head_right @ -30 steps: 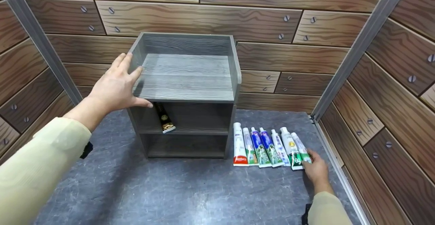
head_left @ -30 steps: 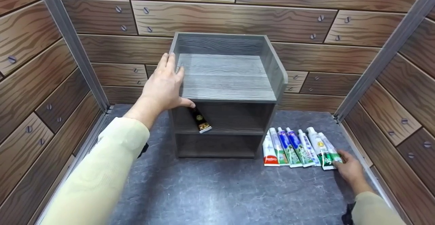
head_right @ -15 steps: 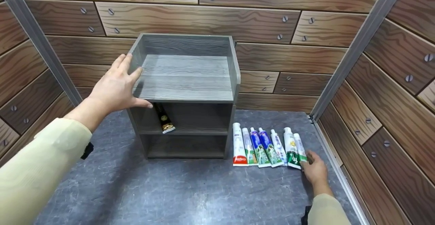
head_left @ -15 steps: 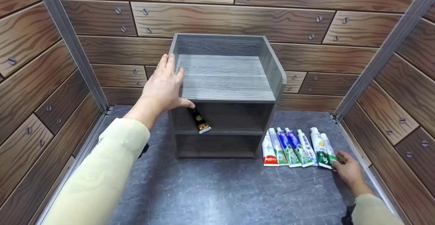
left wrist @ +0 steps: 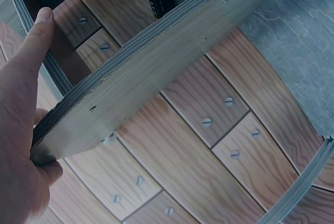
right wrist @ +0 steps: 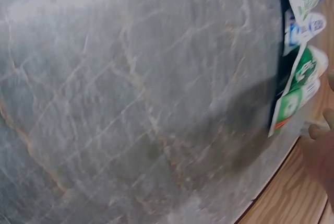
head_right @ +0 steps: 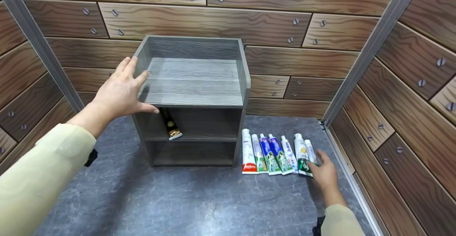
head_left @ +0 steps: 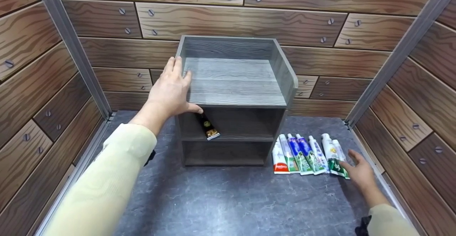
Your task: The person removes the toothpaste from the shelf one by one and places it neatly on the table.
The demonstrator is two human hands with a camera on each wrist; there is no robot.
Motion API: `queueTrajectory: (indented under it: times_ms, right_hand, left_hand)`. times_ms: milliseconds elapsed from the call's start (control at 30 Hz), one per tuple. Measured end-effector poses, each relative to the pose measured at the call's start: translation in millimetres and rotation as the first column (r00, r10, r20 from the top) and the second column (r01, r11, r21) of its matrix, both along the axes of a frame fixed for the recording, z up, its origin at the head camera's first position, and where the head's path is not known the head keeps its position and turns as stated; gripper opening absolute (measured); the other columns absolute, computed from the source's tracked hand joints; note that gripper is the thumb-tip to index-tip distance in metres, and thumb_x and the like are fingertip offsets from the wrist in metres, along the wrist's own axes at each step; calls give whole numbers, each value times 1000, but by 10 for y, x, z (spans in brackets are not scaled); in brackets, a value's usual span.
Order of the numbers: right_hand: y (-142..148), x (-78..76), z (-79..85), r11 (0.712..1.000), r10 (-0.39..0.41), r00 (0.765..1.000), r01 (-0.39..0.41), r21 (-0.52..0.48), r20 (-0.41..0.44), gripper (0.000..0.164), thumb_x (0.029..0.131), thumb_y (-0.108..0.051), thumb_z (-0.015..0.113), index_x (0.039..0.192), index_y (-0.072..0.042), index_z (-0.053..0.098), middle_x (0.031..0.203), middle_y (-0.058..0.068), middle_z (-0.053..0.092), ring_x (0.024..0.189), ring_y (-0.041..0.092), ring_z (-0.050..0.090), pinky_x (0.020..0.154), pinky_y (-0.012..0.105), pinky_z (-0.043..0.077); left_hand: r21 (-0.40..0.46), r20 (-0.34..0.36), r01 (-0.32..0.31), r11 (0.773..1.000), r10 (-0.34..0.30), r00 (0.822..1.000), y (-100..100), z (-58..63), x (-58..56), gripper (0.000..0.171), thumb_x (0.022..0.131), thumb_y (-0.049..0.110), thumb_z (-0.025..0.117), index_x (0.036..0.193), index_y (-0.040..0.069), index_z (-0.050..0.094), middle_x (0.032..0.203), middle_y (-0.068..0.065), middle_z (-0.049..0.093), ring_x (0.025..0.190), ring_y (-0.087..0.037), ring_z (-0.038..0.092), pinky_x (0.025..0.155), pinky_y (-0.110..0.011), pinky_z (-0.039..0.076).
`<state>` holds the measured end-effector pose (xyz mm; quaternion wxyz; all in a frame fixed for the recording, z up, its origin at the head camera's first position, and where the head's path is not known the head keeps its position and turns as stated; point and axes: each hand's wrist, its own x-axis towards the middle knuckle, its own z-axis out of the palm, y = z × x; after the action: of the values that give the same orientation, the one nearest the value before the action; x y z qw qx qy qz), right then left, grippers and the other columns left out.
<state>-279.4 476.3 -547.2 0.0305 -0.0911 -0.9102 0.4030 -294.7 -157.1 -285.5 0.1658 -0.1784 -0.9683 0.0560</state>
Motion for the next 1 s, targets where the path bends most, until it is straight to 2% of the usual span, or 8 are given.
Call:
queueTrajectory:
  times_ms: [100,267,400,467,533,633,733,1000]
  right_hand:
    - [-107,2,58,999,3,999,-5,-40,-46,79,107,-22,66,164,8,21,166,34,27,155,50,25,124,61,27]
    - [-324,35,156,996,-7,988,-8,-94,-155,72,104,-11,68,162,9,29,164,32,35,153,44,33,126,39,31]
    - [-540,101,277,993,2,973,-30,-118,-232,66,104,-10,67,159,9,36,160,33,42,150,46,39,125,50,33]
    - [-667,146,347,992,1,964,-35,-121,-267,64,104,-10,69,158,8,40,157,31,47,147,42,46,123,42,38]
    - [-790,199,417,993,3,954,-38,-111,-301,62,103,-11,70,157,6,44,154,30,52,141,33,54,117,28,43]
    - [-975,276,499,991,8,927,-57,-120,-376,58,100,-6,73,152,5,51,147,28,59,125,7,61,102,8,44]
    - [-1155,357,566,985,19,893,-93,-145,-450,55,97,-1,75,148,5,57,140,28,64,113,-10,60,98,6,46]
    - [-1694,576,761,962,72,800,-214,-171,-595,48,90,10,78,137,7,66,123,26,73,107,-4,69,99,13,52]
  left_hand:
    - [0,1,1,1000,-1,1000,3,-6,1,128,70,85,77,155,-6,47,165,-42,20,155,-57,18,127,-55,26]
    - [1,14,-4,1000,4,1000,13,-4,11,128,71,84,77,156,-6,45,166,-41,18,156,-56,17,127,-56,27]
    - [0,20,-9,1000,9,1000,20,-3,17,128,71,85,76,157,-5,45,166,-41,17,156,-55,16,127,-56,27]
    - [-5,19,-8,1000,8,1000,21,-6,21,128,72,85,75,157,-6,44,166,-41,17,156,-56,16,127,-55,26]
    - [-8,18,-7,1000,8,1000,22,-8,23,128,72,85,76,157,-6,44,166,-41,17,156,-56,16,128,-55,25]
    - [-15,18,-6,1000,6,1000,23,-4,30,128,72,85,75,157,-6,44,165,-42,18,156,-56,17,128,-55,24]
    - [-26,16,-8,1000,8,1000,23,1,30,128,72,85,75,157,-6,44,165,-42,18,155,-56,17,128,-55,23]
    - [-47,10,-11,999,12,1000,18,18,18,128,73,86,73,157,-6,44,165,-42,18,155,-56,17,130,-54,18]
